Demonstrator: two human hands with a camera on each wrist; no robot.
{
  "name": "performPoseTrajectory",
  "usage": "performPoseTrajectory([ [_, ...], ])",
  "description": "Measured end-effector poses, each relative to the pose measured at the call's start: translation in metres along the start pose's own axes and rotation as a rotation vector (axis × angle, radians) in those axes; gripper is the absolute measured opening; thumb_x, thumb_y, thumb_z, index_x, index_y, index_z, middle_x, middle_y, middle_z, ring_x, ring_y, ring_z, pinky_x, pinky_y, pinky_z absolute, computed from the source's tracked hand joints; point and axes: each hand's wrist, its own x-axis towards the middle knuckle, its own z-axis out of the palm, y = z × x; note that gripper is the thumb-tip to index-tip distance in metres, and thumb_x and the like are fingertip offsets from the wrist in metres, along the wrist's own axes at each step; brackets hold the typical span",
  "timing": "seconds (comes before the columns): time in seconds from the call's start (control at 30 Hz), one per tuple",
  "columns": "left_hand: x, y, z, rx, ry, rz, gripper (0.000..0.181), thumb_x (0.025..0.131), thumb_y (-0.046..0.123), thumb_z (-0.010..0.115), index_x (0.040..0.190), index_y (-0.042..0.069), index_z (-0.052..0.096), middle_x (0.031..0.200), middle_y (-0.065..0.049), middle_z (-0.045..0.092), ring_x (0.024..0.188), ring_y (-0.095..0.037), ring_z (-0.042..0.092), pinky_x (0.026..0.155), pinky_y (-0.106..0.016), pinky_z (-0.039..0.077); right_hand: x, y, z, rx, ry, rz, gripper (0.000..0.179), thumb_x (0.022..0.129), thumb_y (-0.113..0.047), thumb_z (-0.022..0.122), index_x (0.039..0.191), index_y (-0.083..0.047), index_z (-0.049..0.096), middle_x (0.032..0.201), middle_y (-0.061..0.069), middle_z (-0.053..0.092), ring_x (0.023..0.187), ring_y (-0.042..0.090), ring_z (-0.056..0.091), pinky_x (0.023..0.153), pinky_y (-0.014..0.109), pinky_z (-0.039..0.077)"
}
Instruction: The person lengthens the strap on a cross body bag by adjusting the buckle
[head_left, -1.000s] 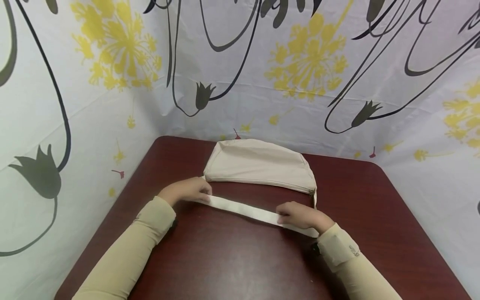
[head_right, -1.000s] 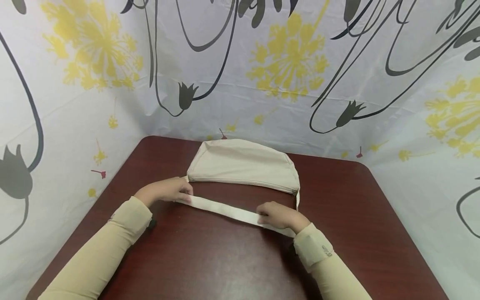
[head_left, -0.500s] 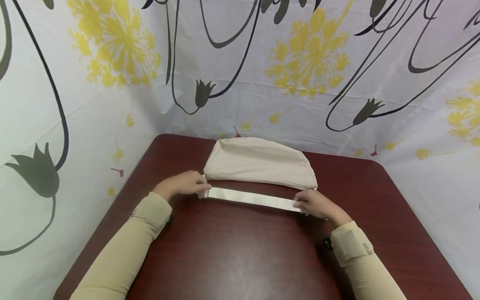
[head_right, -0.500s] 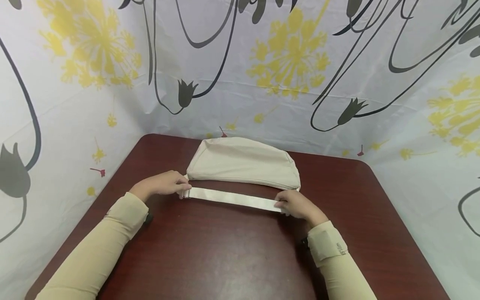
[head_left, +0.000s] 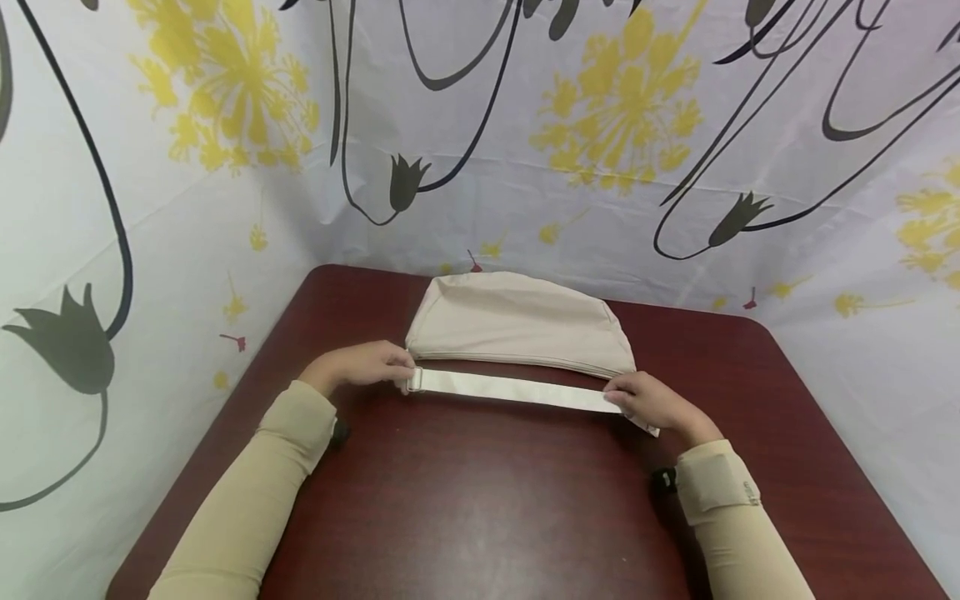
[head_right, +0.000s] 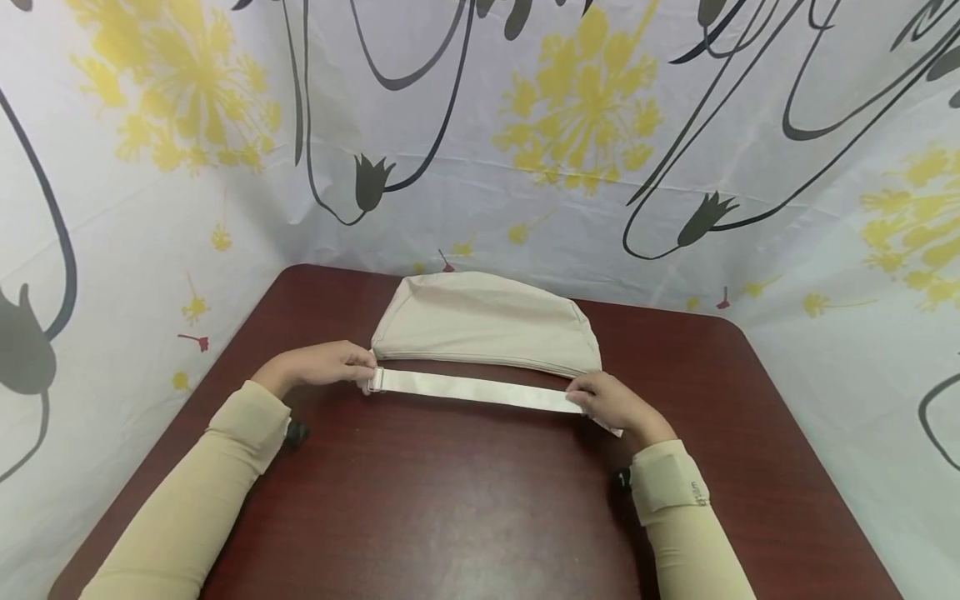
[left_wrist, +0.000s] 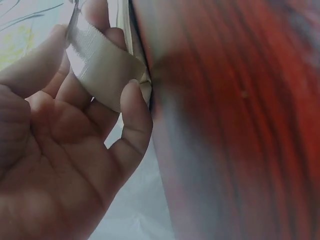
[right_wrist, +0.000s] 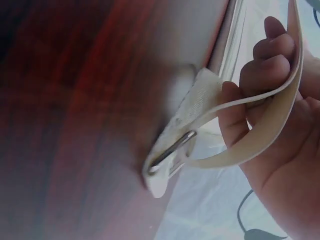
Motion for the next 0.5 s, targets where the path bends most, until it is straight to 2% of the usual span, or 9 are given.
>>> performPoseTrajectory([
  [0.13, -0.0004, -0.0026, -0.0021, -0.056, 0.0, 0.023, 0.022, 0.106, 0.021, 0.056, 0.096, 0.01, 0.071, 0.09, 0.003, 0.074, 0.085, -0.023, 0.058, 0.079, -0.034, 0.046, -0.0013, 0.005, -0.0037, 0.028, 0.005, -0.002, 0.02, 0.106, -0.016, 0.055, 0.098, -0.003, 0.067, 0.064, -0.001, 0.049, 0.05, 0.008, 0.043, 0.055, 0.03, 0.045],
  [0.27, -0.0009, -0.005, -0.0016, -0.096, 0.011, 0.01, 0.021, 0.106, 0.02, 0.055, 0.097, 0.009, 0.071, 0.088, 0.002, 0.073, 0.085, -0.022, 0.059, 0.079, -0.034, 0.046, -0.0023, 0.0067, -0.0054, 0.056, 0.018, 0.006, 0.026, 0.106, -0.019, 0.055, 0.086, -0.005, 0.062, 0.061, 0.0, 0.045, 0.048, 0.01, 0.04, 0.053, 0.031, 0.043],
  [0.37, -0.0016, -0.007, 0.0002, -0.116, 0.018, -0.004, 0.021, 0.106, 0.018, 0.054, 0.099, 0.008, 0.071, 0.087, 0.002, 0.073, 0.087, -0.019, 0.062, 0.082, -0.033, 0.047, -0.0036, 0.008, -0.0065, 0.035, 0.025, 0.005, 0.031, 0.106, -0.021, 0.056, 0.08, -0.006, 0.057, 0.061, 0.0, 0.044, 0.049, 0.01, 0.04, 0.055, 0.031, 0.042],
  [0.5, -0.0019, -0.0089, 0.0032, -0.142, 0.024, -0.003, 0.021, 0.106, 0.017, 0.054, 0.103, 0.006, 0.071, 0.088, 0.001, 0.074, 0.089, -0.016, 0.062, 0.085, -0.035, 0.046, -0.0061, 0.0108, -0.0075, 0.001, 0.033, 0.007, 0.028, 0.106, -0.019, 0.055, 0.082, -0.007, 0.061, 0.062, -0.002, 0.045, 0.05, 0.009, 0.041, 0.057, 0.03, 0.042],
])
